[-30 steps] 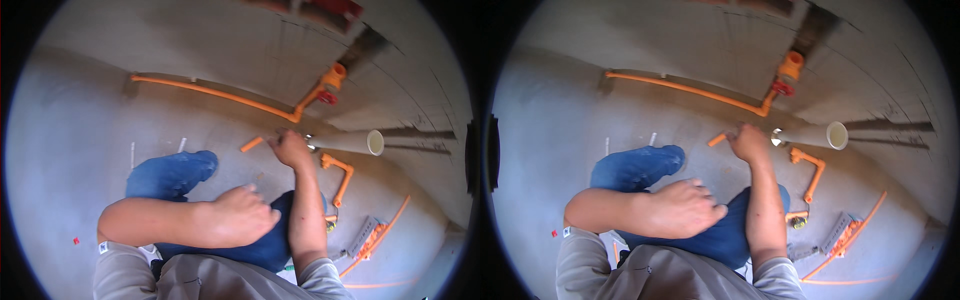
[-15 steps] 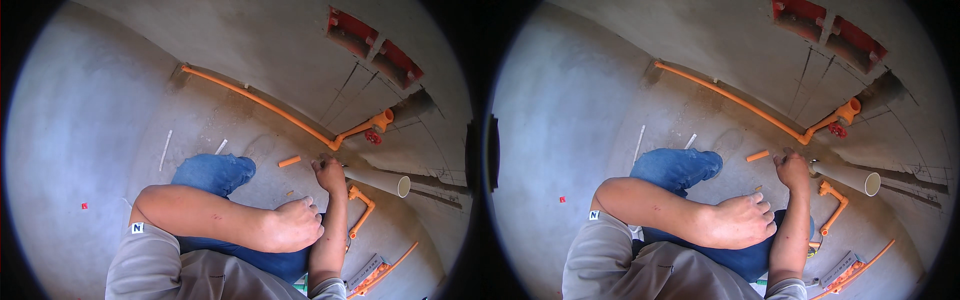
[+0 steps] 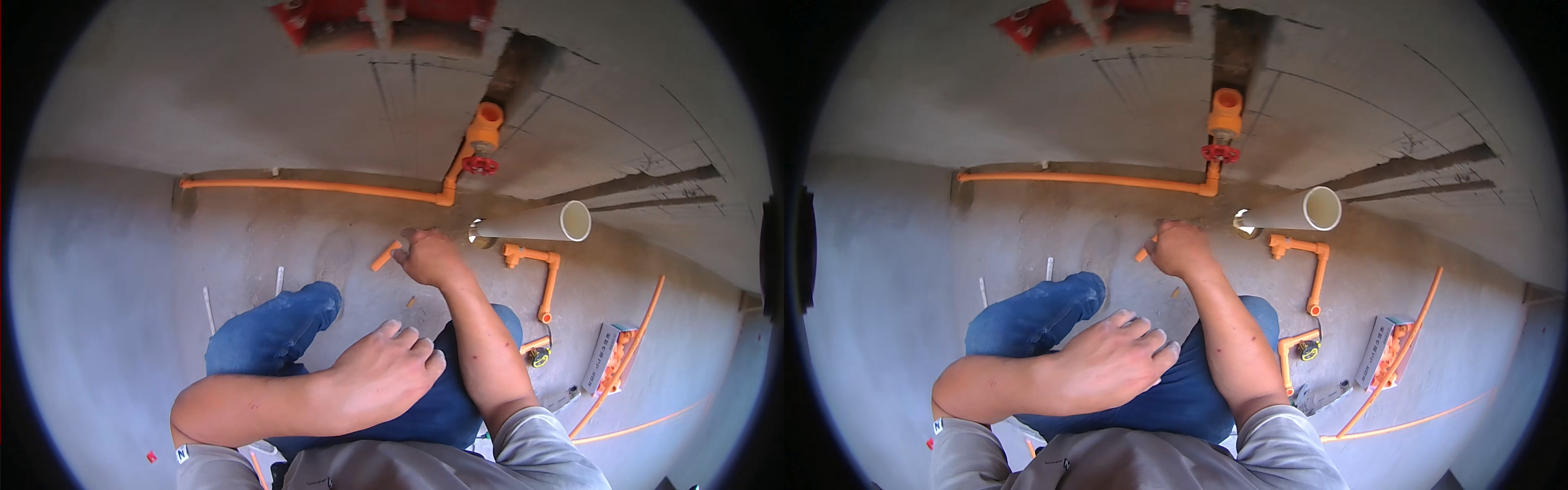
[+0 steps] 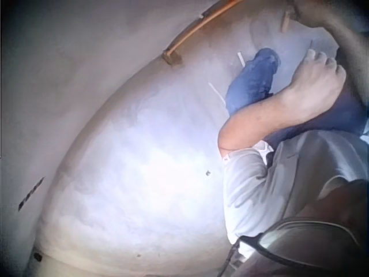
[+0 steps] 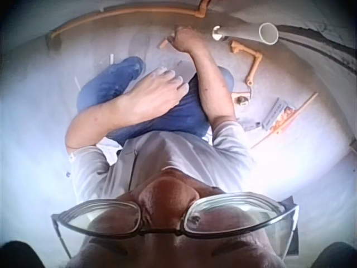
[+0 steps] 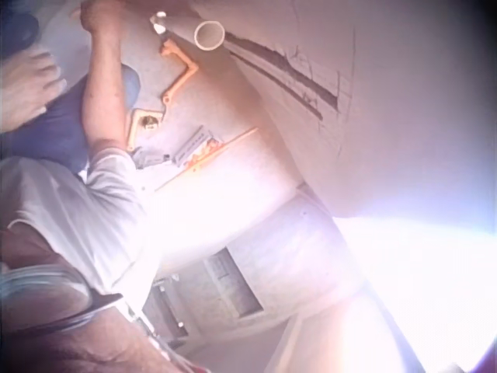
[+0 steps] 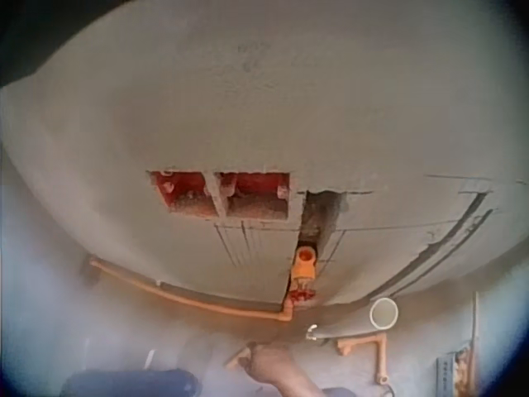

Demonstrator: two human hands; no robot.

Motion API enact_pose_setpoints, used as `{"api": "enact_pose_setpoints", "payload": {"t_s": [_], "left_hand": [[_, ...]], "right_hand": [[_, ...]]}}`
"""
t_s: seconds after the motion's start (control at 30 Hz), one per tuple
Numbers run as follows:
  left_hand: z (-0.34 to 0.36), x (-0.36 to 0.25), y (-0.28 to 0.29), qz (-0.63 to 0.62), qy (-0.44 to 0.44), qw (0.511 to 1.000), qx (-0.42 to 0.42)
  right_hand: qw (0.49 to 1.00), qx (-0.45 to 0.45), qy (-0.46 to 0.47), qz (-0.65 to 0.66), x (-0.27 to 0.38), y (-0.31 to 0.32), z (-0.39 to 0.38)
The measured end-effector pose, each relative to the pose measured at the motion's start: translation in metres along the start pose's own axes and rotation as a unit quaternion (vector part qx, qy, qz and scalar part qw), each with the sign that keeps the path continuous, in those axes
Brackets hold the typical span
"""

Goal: The person cuts orange pipes with a hand tool and uses an electric thermal fusion tool to join pipe segments and fittings together on a wall.

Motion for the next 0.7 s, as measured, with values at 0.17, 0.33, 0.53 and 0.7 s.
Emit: {"api": "enact_pose_setpoints", "payload": {"t_s": [0.17, 0.33, 0.53, 0.7], "left_hand": [[0.002, 0.0, -0.002, 0.004, -0.004, 1.0, -0.001], [0.002, 0.001, -0.005, 0.007, -0.008, 1.0, 0.008], [0.004, -0.003, -0.005, -0.001, -0.013, 0.999, 0.03], [0.007, 0.005, 0.009, -0.04, 0.017, 0.999, 0.027]], "right_hand": [[1.0, 0.015, -0.01, 0.013, 0.001, 0.003, -0.001], [1.0, -0.002, -0.011, 0.027, -0.002, 0.003, 0.001], [0.999, -0.014, -0.01, 0.03, -0.001, 0.004, -0.004], [0.998, 0.047, -0.012, 0.036, 0.002, 0.011, -0.012]]}}
Point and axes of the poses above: each hand's wrist, its own z-axis towards the middle knuckle, its own y-axis out of the back of the hand, x = y × z, the point moved 7 cm from there along z, towards the middle knuckle, and after that the axes turned 1 degree about -y, right-handed, at the moved point
